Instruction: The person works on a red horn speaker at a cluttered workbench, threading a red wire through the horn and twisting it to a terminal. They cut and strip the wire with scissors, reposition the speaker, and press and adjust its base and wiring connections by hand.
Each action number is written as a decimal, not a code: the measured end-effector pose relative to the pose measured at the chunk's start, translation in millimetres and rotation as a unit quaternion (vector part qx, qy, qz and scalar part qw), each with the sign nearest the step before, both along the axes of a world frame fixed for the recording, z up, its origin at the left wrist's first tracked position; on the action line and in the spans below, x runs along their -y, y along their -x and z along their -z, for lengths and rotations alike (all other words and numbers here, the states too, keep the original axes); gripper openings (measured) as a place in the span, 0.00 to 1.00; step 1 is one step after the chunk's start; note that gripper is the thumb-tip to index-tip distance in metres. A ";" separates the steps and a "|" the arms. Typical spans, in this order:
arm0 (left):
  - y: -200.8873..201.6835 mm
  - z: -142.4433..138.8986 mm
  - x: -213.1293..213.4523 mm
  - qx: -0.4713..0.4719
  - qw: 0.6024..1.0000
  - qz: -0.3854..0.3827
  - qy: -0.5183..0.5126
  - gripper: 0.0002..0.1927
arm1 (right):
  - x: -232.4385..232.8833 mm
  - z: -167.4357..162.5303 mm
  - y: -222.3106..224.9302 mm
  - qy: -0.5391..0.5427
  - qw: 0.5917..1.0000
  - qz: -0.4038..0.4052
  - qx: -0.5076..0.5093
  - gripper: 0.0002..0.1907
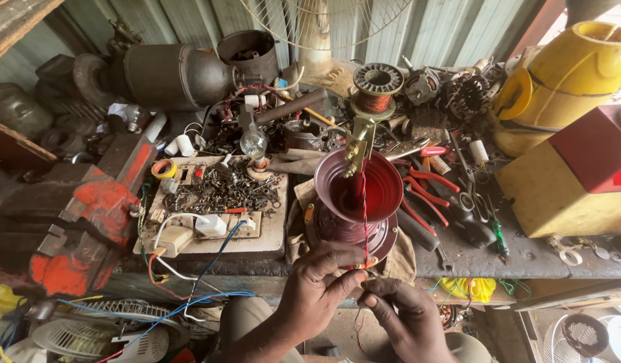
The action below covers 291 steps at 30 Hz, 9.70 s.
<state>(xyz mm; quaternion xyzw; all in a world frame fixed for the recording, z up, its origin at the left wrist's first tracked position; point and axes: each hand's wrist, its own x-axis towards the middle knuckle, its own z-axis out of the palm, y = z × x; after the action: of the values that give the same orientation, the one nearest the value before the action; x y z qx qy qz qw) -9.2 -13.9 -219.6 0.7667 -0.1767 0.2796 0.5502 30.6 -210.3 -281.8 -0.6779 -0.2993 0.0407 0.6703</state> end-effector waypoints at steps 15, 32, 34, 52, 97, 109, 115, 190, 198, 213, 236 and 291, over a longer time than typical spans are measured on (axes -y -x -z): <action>8.9 -1.8 8.7 -0.103 0.993 -0.023 0.047 0.06 | -8.6 -16.6 6.5 0.077 0.969 0.108 0.209 0.11; 7.9 36.1 13.9 -0.149 0.982 0.028 0.113 0.09 | 12.2 13.3 7.3 0.080 0.990 0.067 0.099 0.06; 11.2 43.3 18.4 -0.178 0.967 0.071 0.169 0.10 | 9.3 13.0 8.1 0.110 0.977 0.098 0.152 0.07; 17.8 42.5 19.4 -0.209 0.973 -0.026 0.095 0.14 | 8.4 17.5 13.2 0.093 0.967 0.102 0.215 0.11; 25.6 53.8 19.3 -0.144 0.988 -0.057 -0.027 0.09 | 10.9 44.7 23.8 0.032 0.995 0.045 0.083 0.10; 27.5 48.2 27.3 -0.181 0.982 -0.040 -0.026 0.07 | 15.8 58.3 29.8 0.094 0.987 0.049 0.123 0.08; 27.8 50.1 24.3 -0.164 0.986 -0.013 -0.028 0.08 | 14.0 44.8 29.8 0.030 0.986 0.137 0.095 0.16; 27.9 73.8 33.3 -0.112 0.989 -0.048 -0.082 0.12 | 51.2 53.1 25.5 0.132 0.987 -0.065 0.058 0.11; 39.4 62.9 40.6 -0.248 0.963 0.071 0.077 0.06 | 39.8 71.3 32.8 0.120 0.989 -0.004 0.089 0.10; 37.7 68.8 40.0 -0.198 0.979 0.037 0.003 0.08 | 58.6 39.6 25.5 0.143 0.978 0.091 0.119 0.17; 34.7 81.7 38.3 -0.185 0.982 0.042 -0.005 0.07 | 49.9 71.1 42.4 0.036 0.990 0.007 -0.139 0.14; 30.5 38.0 34.5 0.064 0.893 0.018 -0.445 0.11 | 62.5 26.6 9.0 0.124 0.978 0.037 0.161 0.15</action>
<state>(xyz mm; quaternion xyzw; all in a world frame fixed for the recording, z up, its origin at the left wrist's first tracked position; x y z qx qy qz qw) -39.7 -48.4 -257.6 0.9087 -0.3309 0.2102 0.1435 21.7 -272.8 -308.4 -0.7644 -0.3703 -0.0572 0.5247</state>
